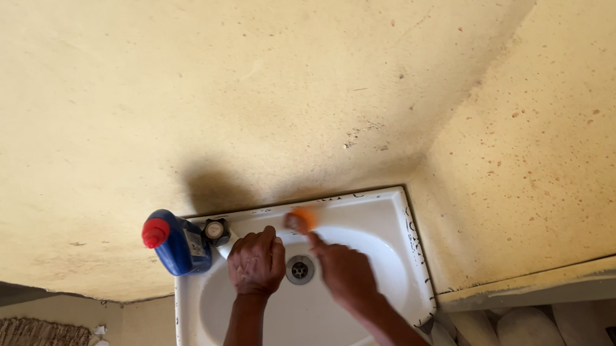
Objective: The person scrubs a white wall-mounted sink with an orange brush, repeatedly applying liquid detergent from a blue bottle and rinsing the brush under running water. The person cleans the basin, faucet, and surrounding edges, then rinses the brush and places the detergent bottle back on the sink.
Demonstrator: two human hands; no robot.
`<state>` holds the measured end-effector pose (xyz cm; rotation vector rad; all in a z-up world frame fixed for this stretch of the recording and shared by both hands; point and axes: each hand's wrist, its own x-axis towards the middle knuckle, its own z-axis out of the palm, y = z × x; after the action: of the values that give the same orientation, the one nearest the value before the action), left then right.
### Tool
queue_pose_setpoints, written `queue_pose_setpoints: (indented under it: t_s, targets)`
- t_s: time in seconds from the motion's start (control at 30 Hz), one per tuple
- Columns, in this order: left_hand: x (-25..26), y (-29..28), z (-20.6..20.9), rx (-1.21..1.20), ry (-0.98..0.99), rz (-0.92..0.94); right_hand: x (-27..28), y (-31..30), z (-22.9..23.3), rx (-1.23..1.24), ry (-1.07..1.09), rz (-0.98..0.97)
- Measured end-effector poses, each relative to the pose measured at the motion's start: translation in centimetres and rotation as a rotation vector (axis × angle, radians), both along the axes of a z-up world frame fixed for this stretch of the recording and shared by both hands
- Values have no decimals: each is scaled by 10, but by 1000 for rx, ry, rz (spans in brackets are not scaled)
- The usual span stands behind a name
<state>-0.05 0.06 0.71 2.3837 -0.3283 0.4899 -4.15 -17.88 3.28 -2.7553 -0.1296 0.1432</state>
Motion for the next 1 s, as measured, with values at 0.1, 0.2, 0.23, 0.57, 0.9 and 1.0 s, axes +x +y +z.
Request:
queue_pose_setpoints:
  t_s: [0.1,0.2,0.23,0.57,0.9,1.0]
  targets:
    - [0,-3,3,-12,-19,12,1,-2,-8,5,-78,29]
    - [0,-4,5,2,31,27,-2,-19,-2,41,223,-134]
    - [1,-4,5,10,57,34,-2,-24,2,32,111,-107]
    - [3,-2,5,14,-19,-15,12,10,-7,-15,65,53]
    - [0,-2,3,5,10,-5,-7,-85,-19,-22,39,-279]
    - [0,-4,5,10,27,8,-1,-64,-28,-135,191,-260]
